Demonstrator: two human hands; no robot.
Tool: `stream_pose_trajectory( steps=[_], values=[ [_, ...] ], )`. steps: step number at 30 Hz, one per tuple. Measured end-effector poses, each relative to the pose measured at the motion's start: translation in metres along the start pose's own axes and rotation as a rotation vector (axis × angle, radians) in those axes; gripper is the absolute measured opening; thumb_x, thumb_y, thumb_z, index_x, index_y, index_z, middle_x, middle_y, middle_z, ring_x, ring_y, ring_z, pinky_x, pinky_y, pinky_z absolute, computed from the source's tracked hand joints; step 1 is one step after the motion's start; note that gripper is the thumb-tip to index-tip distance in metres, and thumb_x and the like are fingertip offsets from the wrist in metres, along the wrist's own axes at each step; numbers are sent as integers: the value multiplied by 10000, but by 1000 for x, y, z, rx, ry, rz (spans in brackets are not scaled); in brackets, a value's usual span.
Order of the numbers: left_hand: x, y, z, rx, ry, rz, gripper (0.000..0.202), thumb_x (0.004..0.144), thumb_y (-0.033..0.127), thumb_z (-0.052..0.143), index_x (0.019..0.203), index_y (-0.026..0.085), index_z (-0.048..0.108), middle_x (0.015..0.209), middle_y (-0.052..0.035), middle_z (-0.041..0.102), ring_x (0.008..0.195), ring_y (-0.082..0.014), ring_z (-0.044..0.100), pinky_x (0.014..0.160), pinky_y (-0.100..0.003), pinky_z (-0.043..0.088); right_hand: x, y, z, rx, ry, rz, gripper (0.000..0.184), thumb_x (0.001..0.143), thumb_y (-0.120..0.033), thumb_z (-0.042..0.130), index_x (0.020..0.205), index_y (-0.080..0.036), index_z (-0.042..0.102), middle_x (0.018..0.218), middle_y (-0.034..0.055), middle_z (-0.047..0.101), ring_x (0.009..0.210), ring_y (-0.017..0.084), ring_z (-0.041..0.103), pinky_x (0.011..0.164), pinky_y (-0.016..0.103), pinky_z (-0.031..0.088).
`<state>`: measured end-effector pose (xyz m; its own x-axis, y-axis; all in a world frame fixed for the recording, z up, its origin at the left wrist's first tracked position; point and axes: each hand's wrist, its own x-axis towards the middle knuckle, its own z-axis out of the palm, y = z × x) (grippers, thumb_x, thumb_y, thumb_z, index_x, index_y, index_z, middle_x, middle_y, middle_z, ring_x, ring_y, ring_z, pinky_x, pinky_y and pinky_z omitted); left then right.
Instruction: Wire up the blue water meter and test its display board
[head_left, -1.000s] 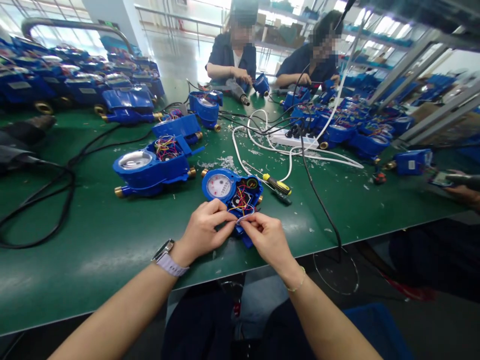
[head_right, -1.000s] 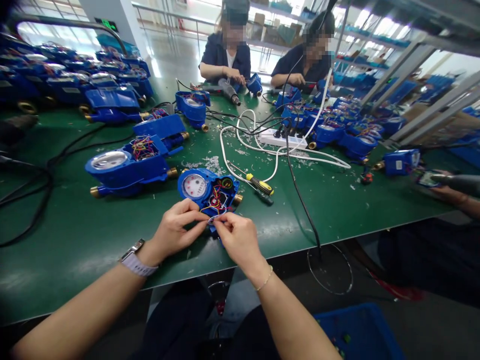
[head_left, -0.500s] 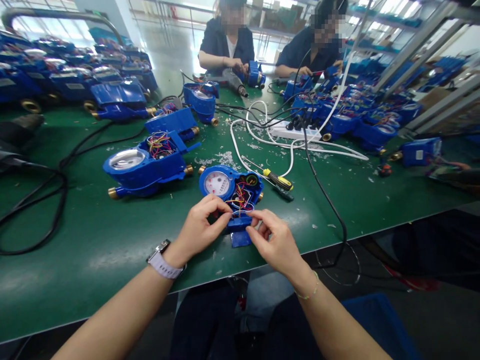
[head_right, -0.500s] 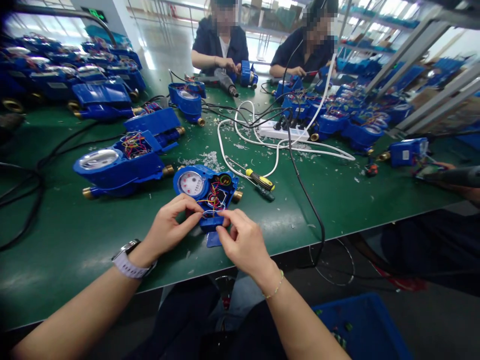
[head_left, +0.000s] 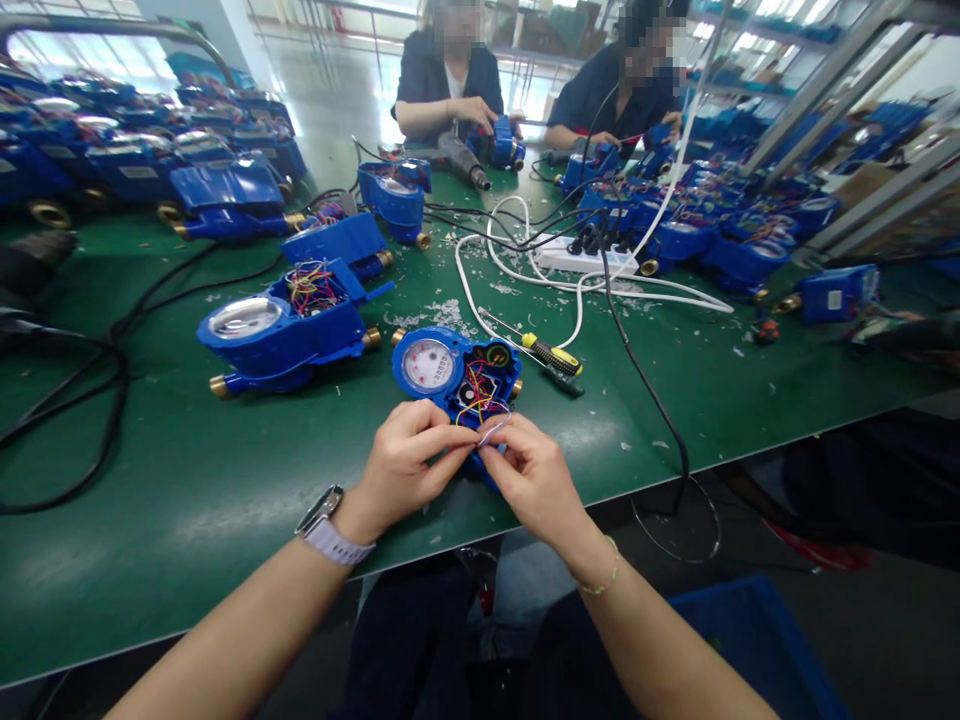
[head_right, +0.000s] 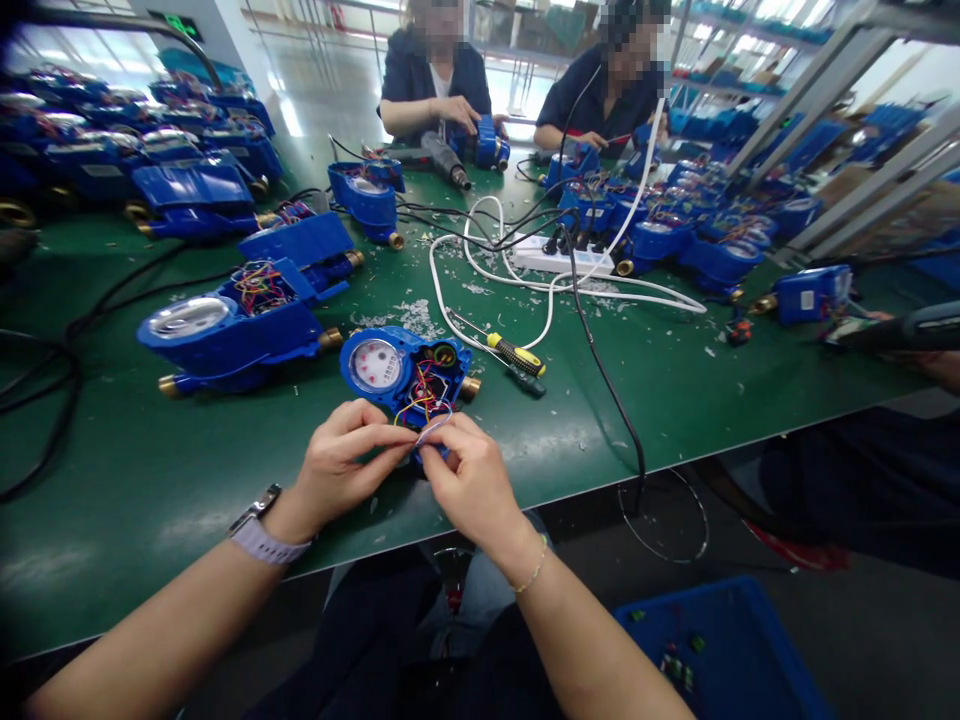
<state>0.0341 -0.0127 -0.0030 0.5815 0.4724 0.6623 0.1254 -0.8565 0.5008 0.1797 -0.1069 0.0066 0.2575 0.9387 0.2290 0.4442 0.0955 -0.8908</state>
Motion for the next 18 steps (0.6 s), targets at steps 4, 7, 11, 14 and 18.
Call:
stream_pose_trajectory(
  steps=[4,7,11,14,18],
  values=[
    [-1,-3,-1,144,21,29,72,856,203,633,858,200,704,759,-24,560,722,-162,533,659,-310,426,2,3,1,97,-18,10,136,858,-129,536,799,-181,647,914,44,651,793,154,601,627,258,445],
    [-1,-5,-3,201,9,62,64,863,184,618,874,200,679,894,-56,613,841,-189,563,760,-348,439,3,5,2,23,-29,-20,138,864,-128,525,795,-182,631,884,38,635,800,156,596,647,261,444],
    [0,-8,-7,219,-1,145,67,876,150,598,893,204,633,944,-53,675,864,-184,587,798,-354,432,2,7,1,-118,-61,-80,116,869,-134,516,829,-190,609,899,44,610,822,167,589,670,269,452],
    [2,-10,-10,209,-38,183,67,876,151,608,903,211,618,919,-33,708,844,-175,605,795,-348,431,1,9,1,-138,-71,-86,18,857,-179,588,866,-192,598,927,44,611,825,171,587,686,277,460],
    [2,-12,-13,283,10,185,69,852,179,650,904,224,643,943,-46,683,883,-201,586,814,-362,441,1,11,5,-156,-7,-70,102,829,-230,683,815,-195,589,874,28,616,839,177,592,700,279,458]
  ],
)
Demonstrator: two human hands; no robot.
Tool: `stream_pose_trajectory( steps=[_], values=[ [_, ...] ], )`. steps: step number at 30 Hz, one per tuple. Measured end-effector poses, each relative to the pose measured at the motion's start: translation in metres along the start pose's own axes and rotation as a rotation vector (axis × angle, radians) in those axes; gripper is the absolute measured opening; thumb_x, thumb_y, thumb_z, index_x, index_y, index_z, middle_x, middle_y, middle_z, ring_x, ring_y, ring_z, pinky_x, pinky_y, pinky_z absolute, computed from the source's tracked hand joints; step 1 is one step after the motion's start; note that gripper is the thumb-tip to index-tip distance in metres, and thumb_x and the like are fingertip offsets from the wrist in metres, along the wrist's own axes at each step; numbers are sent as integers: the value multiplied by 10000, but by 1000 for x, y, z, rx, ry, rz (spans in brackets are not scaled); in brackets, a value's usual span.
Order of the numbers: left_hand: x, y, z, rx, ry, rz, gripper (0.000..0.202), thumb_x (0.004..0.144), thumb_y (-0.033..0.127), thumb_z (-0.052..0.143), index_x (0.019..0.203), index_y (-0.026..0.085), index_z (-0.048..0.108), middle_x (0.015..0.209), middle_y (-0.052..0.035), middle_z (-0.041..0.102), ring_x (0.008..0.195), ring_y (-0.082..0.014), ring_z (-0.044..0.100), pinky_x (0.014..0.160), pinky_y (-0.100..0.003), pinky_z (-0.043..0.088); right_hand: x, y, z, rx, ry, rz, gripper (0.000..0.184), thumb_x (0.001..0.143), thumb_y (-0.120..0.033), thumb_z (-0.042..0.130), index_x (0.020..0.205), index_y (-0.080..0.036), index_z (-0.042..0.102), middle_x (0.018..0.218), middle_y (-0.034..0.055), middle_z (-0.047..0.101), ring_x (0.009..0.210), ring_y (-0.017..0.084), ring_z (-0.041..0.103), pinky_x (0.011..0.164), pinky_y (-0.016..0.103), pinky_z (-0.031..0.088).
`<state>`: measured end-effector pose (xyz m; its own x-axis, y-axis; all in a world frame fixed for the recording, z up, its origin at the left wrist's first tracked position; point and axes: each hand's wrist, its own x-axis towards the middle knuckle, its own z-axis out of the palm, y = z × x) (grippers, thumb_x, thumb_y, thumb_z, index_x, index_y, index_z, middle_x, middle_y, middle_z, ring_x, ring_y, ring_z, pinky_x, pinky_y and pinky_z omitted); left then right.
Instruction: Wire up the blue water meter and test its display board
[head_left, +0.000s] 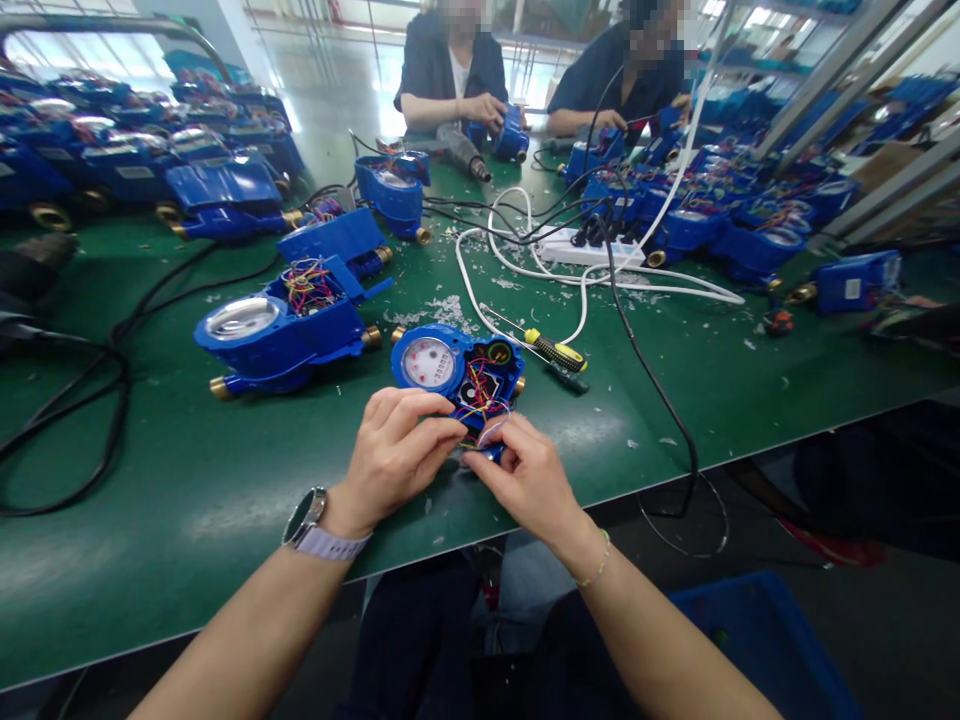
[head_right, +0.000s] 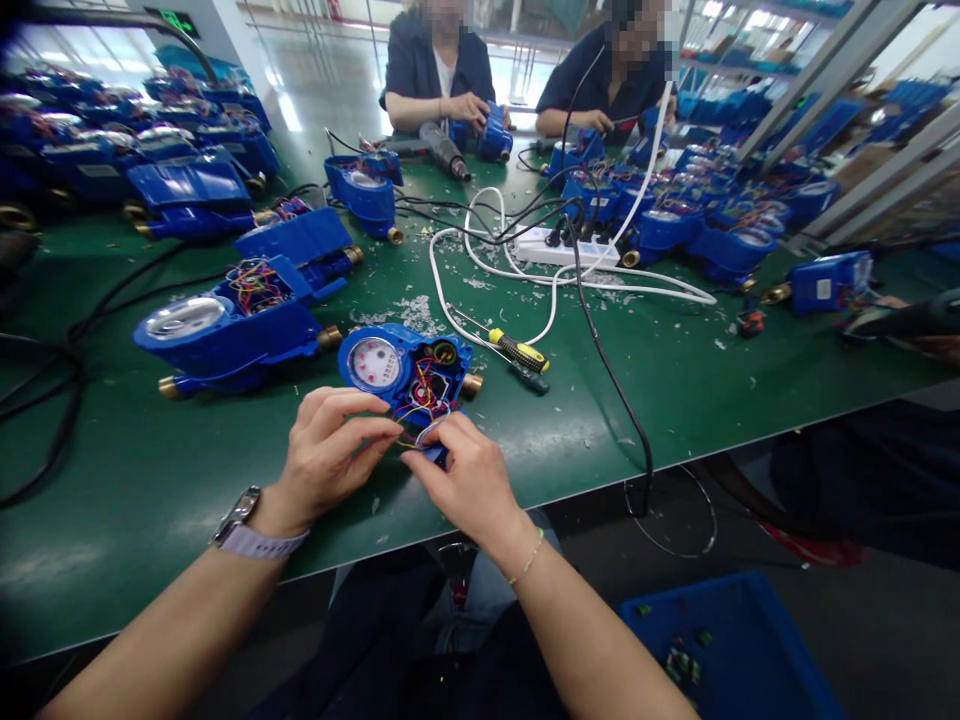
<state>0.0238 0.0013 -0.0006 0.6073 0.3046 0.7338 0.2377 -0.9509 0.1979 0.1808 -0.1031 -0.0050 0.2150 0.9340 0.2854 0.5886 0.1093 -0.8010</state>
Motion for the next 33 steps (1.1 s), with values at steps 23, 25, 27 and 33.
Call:
stream_pose_trajectory(
  steps=[23,25,27,33],
  values=[
    [-2,8,6,-90,-97,-143,81,850,260,648,840,220,718,760,-19,547,725,-161,515,681,-329,395,1,-4,4,198,94,96,198,896,-245,546,722,-182,618,808,39,621,723,146,580,610,261,440],
    [-2,9,6,-88,-90,-129,83,850,260,651,860,223,725,753,-19,550,717,-162,510,677,-332,391,0,-4,4,215,91,65,193,905,-223,531,745,-182,630,833,44,631,783,155,599,684,274,468],
    [-2,10,7,-90,-84,-121,90,849,271,658,869,217,728,753,-20,560,717,-164,515,678,-335,394,-1,-4,3,234,86,39,167,898,-187,522,785,-180,644,883,54,640,837,159,612,714,275,483],
    [-2,12,10,-112,-41,-141,87,855,273,661,860,203,713,735,-18,571,709,-163,527,656,-322,403,-4,-6,3,253,50,75,145,856,-149,528,849,-177,670,974,71,644,743,138,607,543,230,459]
  ],
)
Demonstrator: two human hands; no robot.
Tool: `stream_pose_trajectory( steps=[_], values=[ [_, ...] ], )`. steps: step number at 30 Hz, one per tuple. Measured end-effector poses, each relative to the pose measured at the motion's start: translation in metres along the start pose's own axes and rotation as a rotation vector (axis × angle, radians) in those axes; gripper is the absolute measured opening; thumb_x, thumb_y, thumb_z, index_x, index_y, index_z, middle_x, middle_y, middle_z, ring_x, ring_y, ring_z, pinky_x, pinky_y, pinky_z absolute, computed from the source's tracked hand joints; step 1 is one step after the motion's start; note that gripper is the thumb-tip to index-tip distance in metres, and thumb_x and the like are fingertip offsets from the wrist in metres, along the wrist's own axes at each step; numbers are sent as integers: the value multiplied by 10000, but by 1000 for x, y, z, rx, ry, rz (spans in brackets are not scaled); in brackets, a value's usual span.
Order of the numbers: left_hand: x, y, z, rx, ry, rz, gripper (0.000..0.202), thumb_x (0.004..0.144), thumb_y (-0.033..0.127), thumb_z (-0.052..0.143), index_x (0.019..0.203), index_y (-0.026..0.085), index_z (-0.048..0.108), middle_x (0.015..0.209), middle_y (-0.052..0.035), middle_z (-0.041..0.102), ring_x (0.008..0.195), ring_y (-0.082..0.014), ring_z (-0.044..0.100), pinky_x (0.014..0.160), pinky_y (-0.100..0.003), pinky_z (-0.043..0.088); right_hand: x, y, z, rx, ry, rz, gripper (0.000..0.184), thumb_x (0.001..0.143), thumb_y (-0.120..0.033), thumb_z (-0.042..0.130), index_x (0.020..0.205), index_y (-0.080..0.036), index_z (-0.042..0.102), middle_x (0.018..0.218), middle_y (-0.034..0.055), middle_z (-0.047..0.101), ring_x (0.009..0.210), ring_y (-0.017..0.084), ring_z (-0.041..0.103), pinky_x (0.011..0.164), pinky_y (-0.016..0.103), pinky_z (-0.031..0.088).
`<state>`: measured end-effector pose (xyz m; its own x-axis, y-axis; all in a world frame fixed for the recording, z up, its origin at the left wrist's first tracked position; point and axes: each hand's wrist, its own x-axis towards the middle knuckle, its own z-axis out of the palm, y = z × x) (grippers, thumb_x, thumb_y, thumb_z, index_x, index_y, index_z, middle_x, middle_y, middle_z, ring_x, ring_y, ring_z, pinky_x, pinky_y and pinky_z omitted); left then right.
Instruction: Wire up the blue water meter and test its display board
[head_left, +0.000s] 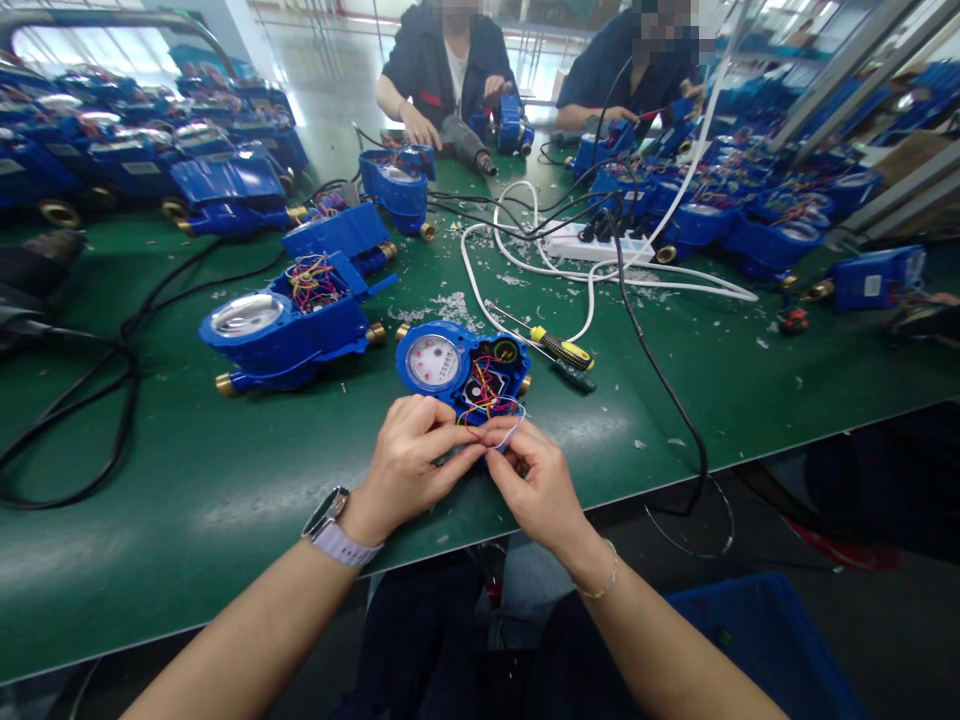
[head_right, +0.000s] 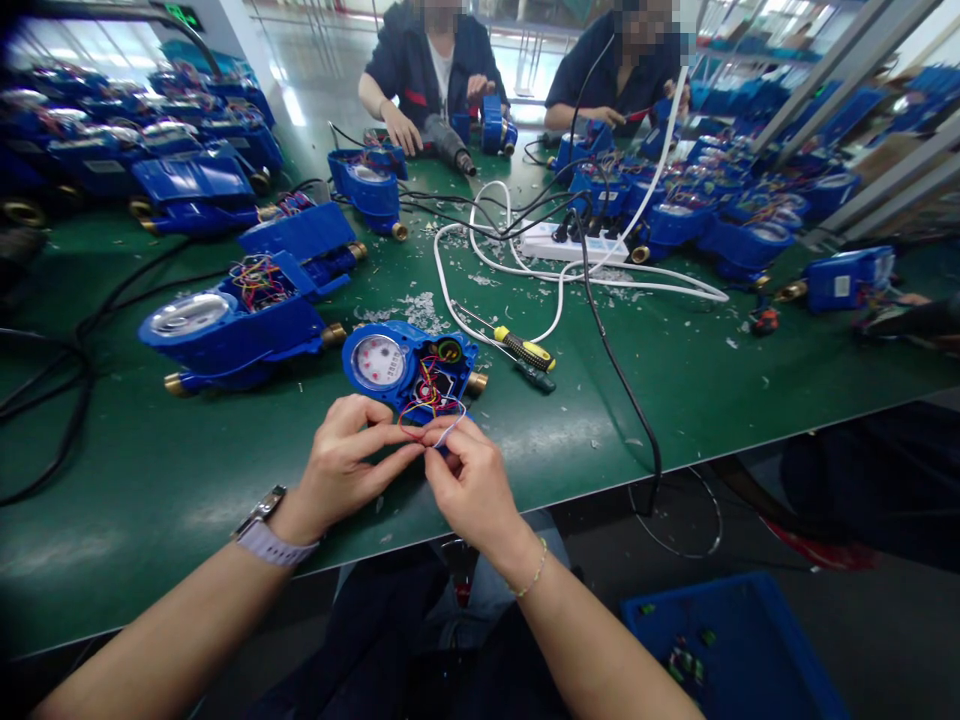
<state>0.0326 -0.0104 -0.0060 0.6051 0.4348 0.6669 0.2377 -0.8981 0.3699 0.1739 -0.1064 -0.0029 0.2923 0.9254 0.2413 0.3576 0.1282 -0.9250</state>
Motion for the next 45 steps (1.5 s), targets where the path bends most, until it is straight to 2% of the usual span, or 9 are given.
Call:
stream_pose_trajectory(
  steps=[4,10,15,19,26,29,35,41,45],
  values=[
    [0,-1,0,47,5,35,72,860,264,661,826,207,689,725,-14,585,708,-166,527,676,-332,395,0,1,2,-3,17,32,118,846,-163,575,863,-173,691,981,67,658,656,112,586,513,222,455],
    [1,-4,-1,83,-64,53,102,888,241,612,820,175,652,781,-37,611,743,-180,537,716,-347,394,0,4,4,-51,49,-23,113,860,-152,589,848,-180,697,935,54,681,734,134,634,547,228,474],
    [5,-5,-7,-8,-112,-78,108,917,196,535,835,166,598,819,-43,606,798,-184,552,745,-334,403,0,7,3,-81,73,-59,107,858,-145,599,835,-188,694,912,47,687,780,152,642,597,251,494],
    [5,-4,-11,-131,-142,-138,223,949,160,427,765,168,551,783,-34,595,763,-168,543,724,-325,397,0,5,2,-35,74,-32,109,851,-131,599,830,-187,690,909,44,682,728,135,628,552,231,478],
    [1,-1,-2,-167,-109,-122,101,842,254,669,893,167,655,835,-38,620,793,-179,572,718,-317,421,-2,3,3,-18,69,-59,135,862,-111,578,858,-175,697,934,52,683,793,138,646,592,228,490],
    [-1,1,1,-195,-86,-146,44,866,199,630,843,168,651,805,-32,610,770,-167,566,713,-307,429,-3,3,3,-34,69,-63,134,872,-126,578,886,-178,701,959,57,690,815,145,650,634,244,508],
    [-1,3,3,-283,-153,-232,89,903,164,544,819,162,572,825,-36,572,803,-169,542,713,-301,430,-3,4,4,-52,48,-62,125,872,-136,577,882,-178,695,953,57,687,786,142,642,602,239,503],
    [4,1,2,-400,2,-324,121,918,149,510,802,175,528,773,3,518,728,-130,495,666,-261,412,-3,6,6,-54,56,-49,112,859,-136,592,885,-185,690,951,47,690,726,133,623,568,239,483],
    [6,0,-1,-462,-93,-335,29,888,165,570,864,175,584,827,-6,541,741,-129,497,664,-257,420,-3,5,7,-27,61,-19,120,853,-129,580,865,-182,688,930,42,684,664,116,594,543,230,459]
  ],
)
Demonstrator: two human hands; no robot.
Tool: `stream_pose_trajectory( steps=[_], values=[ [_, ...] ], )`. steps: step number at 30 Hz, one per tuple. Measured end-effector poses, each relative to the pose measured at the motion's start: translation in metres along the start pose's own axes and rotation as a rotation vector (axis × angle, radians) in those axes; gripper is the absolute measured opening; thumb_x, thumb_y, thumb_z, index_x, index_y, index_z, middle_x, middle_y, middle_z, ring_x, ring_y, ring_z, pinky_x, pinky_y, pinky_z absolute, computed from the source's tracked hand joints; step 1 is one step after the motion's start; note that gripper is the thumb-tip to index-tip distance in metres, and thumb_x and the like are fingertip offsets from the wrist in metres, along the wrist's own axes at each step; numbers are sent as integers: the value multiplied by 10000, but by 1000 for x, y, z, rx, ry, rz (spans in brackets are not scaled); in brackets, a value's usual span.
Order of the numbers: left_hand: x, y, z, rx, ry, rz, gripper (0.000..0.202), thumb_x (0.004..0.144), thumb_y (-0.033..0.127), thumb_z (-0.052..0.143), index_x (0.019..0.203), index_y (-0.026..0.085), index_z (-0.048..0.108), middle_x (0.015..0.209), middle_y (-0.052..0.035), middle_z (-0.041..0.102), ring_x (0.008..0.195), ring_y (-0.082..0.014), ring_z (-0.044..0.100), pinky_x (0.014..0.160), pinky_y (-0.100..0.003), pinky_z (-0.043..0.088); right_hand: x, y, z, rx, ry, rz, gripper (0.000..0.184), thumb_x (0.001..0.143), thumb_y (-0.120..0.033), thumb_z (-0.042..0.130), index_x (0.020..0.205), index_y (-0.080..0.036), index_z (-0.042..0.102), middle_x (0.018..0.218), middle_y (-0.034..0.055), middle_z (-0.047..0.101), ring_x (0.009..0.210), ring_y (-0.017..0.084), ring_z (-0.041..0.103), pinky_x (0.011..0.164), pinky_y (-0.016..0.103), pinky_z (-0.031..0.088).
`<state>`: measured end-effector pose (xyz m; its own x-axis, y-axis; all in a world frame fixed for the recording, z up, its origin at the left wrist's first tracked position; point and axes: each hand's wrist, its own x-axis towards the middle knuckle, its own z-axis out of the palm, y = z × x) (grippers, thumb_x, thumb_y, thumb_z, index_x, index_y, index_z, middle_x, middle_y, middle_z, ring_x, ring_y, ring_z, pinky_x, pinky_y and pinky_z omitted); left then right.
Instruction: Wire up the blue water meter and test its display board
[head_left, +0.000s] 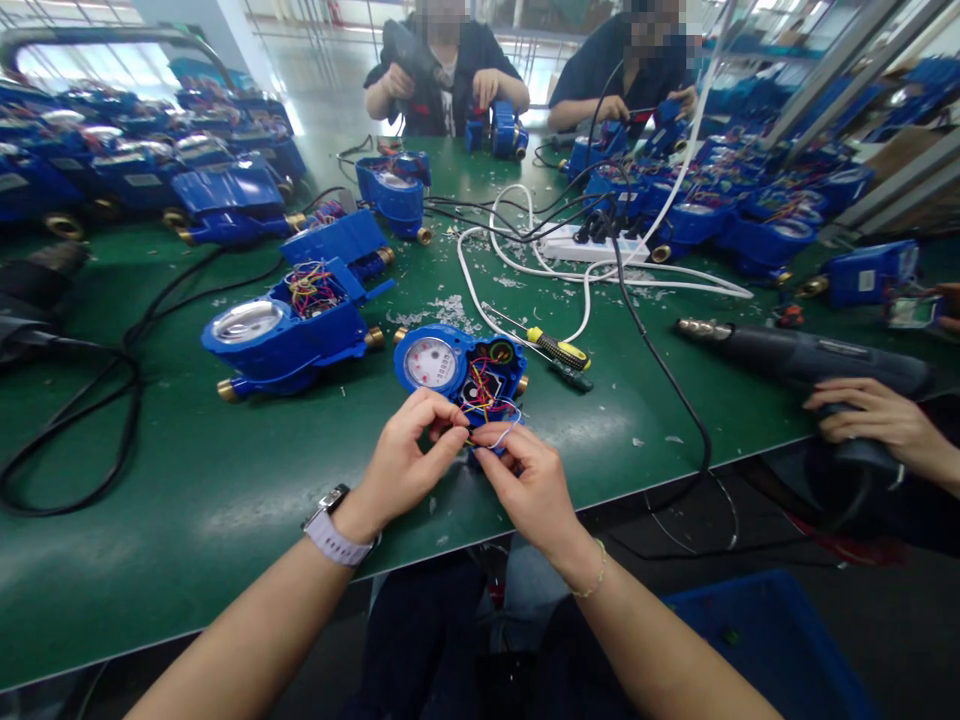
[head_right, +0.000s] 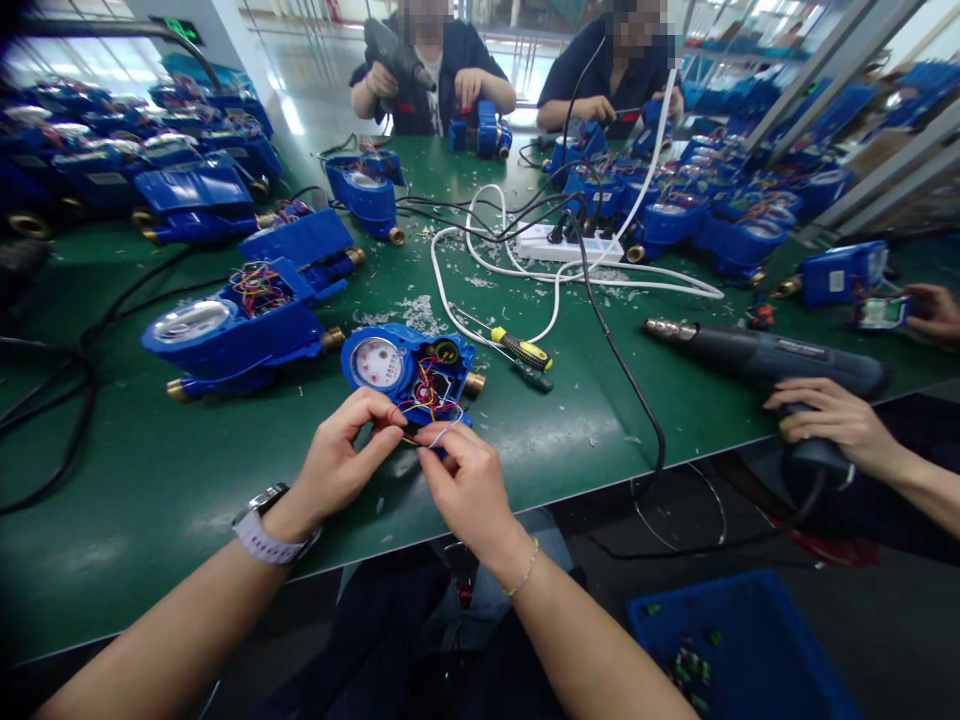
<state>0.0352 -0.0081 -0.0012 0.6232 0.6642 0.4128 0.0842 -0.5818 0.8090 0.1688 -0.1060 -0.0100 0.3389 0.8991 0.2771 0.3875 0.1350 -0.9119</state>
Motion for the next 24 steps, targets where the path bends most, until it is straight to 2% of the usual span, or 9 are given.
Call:
stream_pose_trajectory(
  steps=[3,8,13,16,19,24],
  values=[
    [-2,0,0,9,-72,8,65,850,158,620,910,180,633,857,-12,530,758,-132,495,658,-254,423,0,-1,1,22,10,20,116,860,-146,572,854,-177,684,923,44,680,624,107,574,523,228,442],
    [-3,0,3,19,-62,-14,48,866,155,586,845,169,626,835,-17,526,759,-136,505,650,-258,420,0,-2,1,3,9,14,115,866,-145,568,856,-174,678,917,37,691,602,102,562,539,233,441],
    [-2,2,3,-7,-91,-40,85,895,187,540,830,167,590,843,-31,537,810,-155,520,687,-274,432,1,-2,-1,-4,8,-5,119,863,-150,564,836,-181,676,909,39,697,689,129,608,568,237,455],
    [-2,3,4,-38,-102,-77,107,903,208,529,818,167,578,845,-33,547,793,-154,524,683,-274,434,0,-2,-1,1,-1,32,108,857,-166,572,845,-177,679,906,41,691,603,108,559,541,241,436],
    [-2,5,5,-79,-90,-112,154,901,216,523,765,167,575,807,-25,551,750,-147,530,679,-275,435,0,-3,1,13,-5,84,77,837,-202,609,843,-175,680,903,41,680,521,85,485,497,240,402],
    [0,4,6,-142,-49,-168,239,899,219,502,680,166,580,735,-19,565,706,-145,542,677,-280,433,2,-2,3,58,-6,92,83,830,-210,604,790,-174,667,877,41,666,584,105,528,493,234,390]
  ],
)
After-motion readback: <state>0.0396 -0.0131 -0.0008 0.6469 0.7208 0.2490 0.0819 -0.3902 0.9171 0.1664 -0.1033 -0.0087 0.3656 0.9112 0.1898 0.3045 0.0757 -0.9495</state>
